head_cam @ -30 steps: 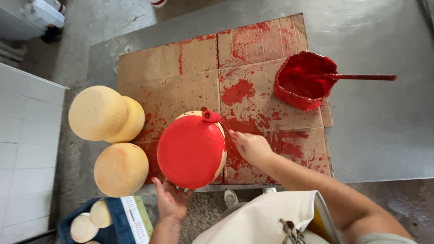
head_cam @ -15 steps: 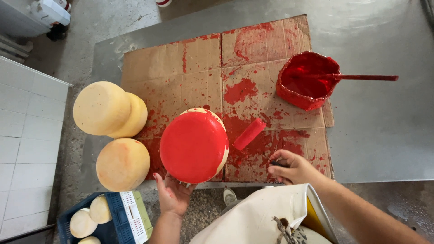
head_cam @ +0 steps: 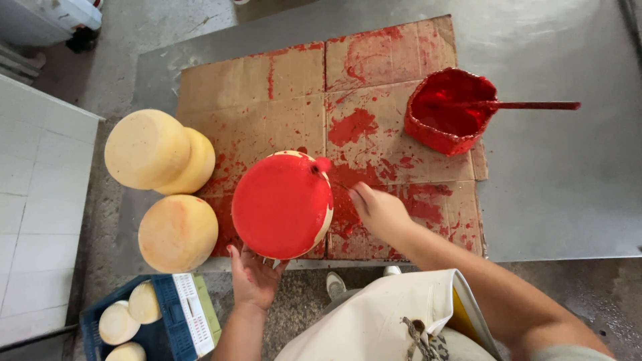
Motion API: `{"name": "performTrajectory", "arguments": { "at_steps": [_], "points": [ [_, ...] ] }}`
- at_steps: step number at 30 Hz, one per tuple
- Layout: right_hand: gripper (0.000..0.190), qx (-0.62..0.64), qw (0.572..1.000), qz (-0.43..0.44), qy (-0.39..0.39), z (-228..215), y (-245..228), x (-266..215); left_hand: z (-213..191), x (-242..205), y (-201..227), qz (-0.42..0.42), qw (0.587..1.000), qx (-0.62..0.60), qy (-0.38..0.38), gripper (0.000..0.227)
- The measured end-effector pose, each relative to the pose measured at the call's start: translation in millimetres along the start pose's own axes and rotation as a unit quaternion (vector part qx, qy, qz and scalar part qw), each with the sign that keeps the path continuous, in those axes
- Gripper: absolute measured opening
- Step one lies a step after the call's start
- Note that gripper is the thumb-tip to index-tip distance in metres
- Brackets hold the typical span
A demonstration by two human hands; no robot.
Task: The person takes cheese wheels from a crate, places them on a table, and applies a red coating using a brush.
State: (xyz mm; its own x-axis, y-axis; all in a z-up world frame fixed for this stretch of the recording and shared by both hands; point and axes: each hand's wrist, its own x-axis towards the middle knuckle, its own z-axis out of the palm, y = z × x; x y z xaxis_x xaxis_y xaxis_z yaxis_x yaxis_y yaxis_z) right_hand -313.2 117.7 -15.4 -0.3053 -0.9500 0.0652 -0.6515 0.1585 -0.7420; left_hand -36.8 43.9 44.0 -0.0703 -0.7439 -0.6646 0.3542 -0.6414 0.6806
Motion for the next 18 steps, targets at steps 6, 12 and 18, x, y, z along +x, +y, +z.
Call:
{"name": "performTrajectory", "arguments": {
  "at_steps": [6,12,18],
  "points": [
    [0.04,0.033,0.985,0.124,-0.112,5.3,4.4,-8.0,-7.1,5.8,-6.1,0.009,1.0,-0.014,0.002,0.064],
    [0.039,0.132,0.96,0.196,-0.153,23.6,25.5,-51.6,6.8,-9.2,-12.0,0.003,1.0,-0.015,0.019,0.069],
    [0.044,0.126,0.967,0.19,-0.117,4.8,-10.2,20.9,4.7,-23.6,-38.1,0.005,0.995,-0.099,0.014,0.06]
  ]
}}
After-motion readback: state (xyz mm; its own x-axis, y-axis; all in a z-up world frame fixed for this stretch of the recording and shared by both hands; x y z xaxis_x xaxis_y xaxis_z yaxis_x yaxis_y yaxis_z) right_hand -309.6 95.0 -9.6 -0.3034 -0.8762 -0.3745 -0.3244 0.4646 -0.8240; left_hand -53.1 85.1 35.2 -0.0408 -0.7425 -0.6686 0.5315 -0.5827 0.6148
